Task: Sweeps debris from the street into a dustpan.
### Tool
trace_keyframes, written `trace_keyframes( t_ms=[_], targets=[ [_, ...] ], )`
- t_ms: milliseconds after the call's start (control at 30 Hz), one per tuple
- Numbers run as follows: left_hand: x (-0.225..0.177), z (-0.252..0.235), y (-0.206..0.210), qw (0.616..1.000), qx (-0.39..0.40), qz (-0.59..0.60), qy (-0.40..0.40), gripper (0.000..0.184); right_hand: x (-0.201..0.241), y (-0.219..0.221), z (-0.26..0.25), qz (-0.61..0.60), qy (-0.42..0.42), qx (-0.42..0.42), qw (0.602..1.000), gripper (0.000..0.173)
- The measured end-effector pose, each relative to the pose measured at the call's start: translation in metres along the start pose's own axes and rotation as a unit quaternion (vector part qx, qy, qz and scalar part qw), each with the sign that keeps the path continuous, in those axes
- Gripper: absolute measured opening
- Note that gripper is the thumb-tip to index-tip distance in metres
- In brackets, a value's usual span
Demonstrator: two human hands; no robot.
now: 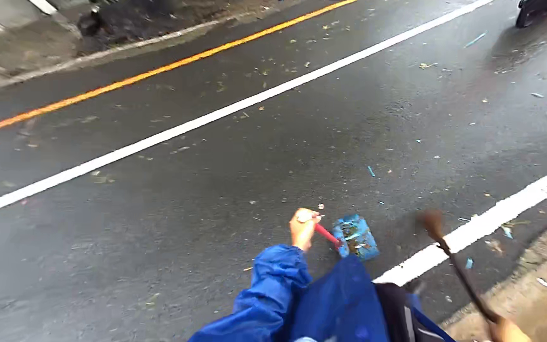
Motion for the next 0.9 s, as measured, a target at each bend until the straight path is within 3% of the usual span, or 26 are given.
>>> trace_keyframes(
  t_ms=[133, 200, 300, 433, 567, 733, 833, 900],
  targets=[
    [-0.005, -0.012, 0.064, 0.996, -0.091, -0.002, -0.014, 0.025, 0.074, -0.037, -0.079, 0.114, -0.076, 0.054, 0.989, 0.043],
    [-0.01, -0.023, 0.097, 0.992, -0.124, -0.003, -0.014, 0.022, 0.07, -0.075, -0.109, 0.123, -0.127, 0.091, 0.98, 0.041],
    [-0.024, -0.048, 0.13, 0.988, -0.155, -0.006, 0.001, 0.021, 0.039, -0.166, -0.151, 0.083, -0.16, 0.1, 0.979, 0.041],
    [-0.041, -0.085, 0.146, 0.987, -0.157, -0.025, 0.023, 0.025, 0.043, -0.272, -0.179, 0.105, -0.146, 0.051, 0.982, 0.043],
    [-0.062, -0.134, 0.159, 0.983, -0.181, -0.031, 0.013, 0.025, 0.111, -0.334, -0.234, 0.129, -0.122, -0.046, 0.983, 0.038],
    [-0.075, -0.209, 0.185, 0.977, -0.214, -0.027, -0.004, 0.025, 0.238, -0.348, -0.312, 0.113, -0.046, -0.063, 0.991, 0.041],
    [-0.076, -0.255, 0.221, 0.978, -0.209, -0.016, -0.003, 0.025, 0.322, -0.32, -0.326, 0.195, -0.081, -0.018, 0.977, 0.047],
    [-0.075, -0.284, 0.244, 0.981, -0.193, -0.017, 0.012, 0.025, 0.346, -0.301, -0.322, 0.263, -0.137, 0.041, 0.954, 0.052]
  ],
)
Point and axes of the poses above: each hand's wrist, its own z-axis away from the middle knuckle, its own y-axis out of the palm, x = y × z, the point moved 2 cm from there along -z, towards the middle knuckle, and after that the axes turned 5 degrees about y, right-handed, at the moved point
